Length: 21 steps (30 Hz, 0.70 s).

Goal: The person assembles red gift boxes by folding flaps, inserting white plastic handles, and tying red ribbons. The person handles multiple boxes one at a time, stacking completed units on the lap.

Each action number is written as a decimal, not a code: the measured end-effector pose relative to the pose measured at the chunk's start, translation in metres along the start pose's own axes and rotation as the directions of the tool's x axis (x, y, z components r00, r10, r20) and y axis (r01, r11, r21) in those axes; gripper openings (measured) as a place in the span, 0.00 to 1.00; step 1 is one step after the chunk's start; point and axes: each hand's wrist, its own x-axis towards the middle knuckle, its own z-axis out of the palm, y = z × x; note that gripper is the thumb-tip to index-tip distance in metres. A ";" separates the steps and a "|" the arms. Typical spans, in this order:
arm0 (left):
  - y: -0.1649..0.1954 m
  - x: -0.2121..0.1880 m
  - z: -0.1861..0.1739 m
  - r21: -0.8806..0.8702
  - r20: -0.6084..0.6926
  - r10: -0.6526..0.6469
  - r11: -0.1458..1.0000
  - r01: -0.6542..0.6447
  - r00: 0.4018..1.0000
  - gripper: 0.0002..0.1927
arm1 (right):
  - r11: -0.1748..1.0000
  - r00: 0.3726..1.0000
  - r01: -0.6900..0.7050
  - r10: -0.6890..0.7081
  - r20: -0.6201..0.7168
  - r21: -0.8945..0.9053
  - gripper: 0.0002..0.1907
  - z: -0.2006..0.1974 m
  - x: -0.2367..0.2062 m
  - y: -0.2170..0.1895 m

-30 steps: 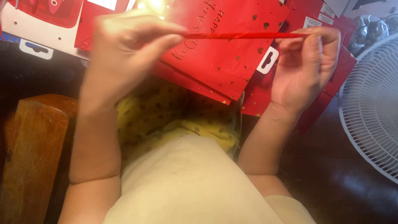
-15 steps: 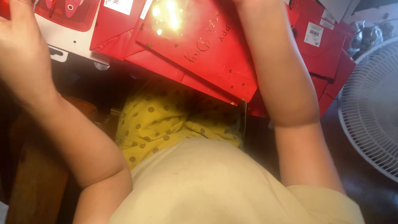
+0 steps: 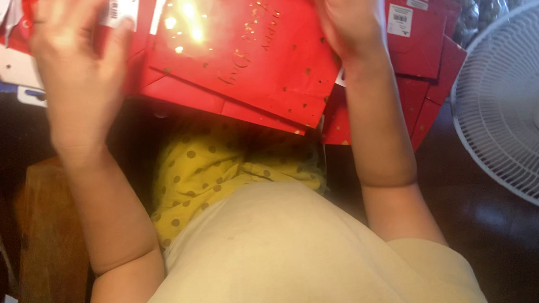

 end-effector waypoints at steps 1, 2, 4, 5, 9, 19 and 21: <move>0.007 0.001 0.008 -0.005 0.017 0.096 0.995 -0.096 0.995 0.14 | 0.985 0.998 0.022 -0.031 -0.050 -0.172 0.07 -0.007 -0.018 -0.011; 0.013 0.003 0.014 -0.010 0.029 0.136 0.991 -0.135 0.990 0.14 | 0.928 0.994 0.008 -0.049 -0.100 -0.373 0.06 -0.009 -0.040 -0.026; 0.022 0.003 0.027 -0.023 0.050 0.157 0.988 -0.156 0.986 0.15 | 0.875 0.987 0.033 -0.106 -0.123 -0.483 0.05 -0.008 -0.066 -0.041; 0.025 0.002 0.032 -0.028 0.061 0.137 0.990 -0.135 0.989 0.16 | 0.843 0.983 0.040 -0.131 -0.132 -0.537 0.09 -0.009 -0.076 -0.047; 0.027 -0.004 0.039 0.040 0.099 0.176 0.983 -0.181 0.979 0.16 | 0.325 0.965 0.128 -0.260 0.041 -0.937 0.20 -0.019 -0.115 -0.057; 0.018 -0.006 0.036 0.012 0.133 0.134 0.991 -0.136 0.982 0.16 | 0.153 0.949 0.210 -0.269 0.164 -0.966 0.21 -0.014 -0.132 -0.038; 0.014 -0.005 0.031 -0.238 0.088 0.035 0.971 -0.013 0.995 0.18 | 0.243 0.920 0.223 -0.373 0.121 -0.944 0.19 -0.013 -0.127 -0.037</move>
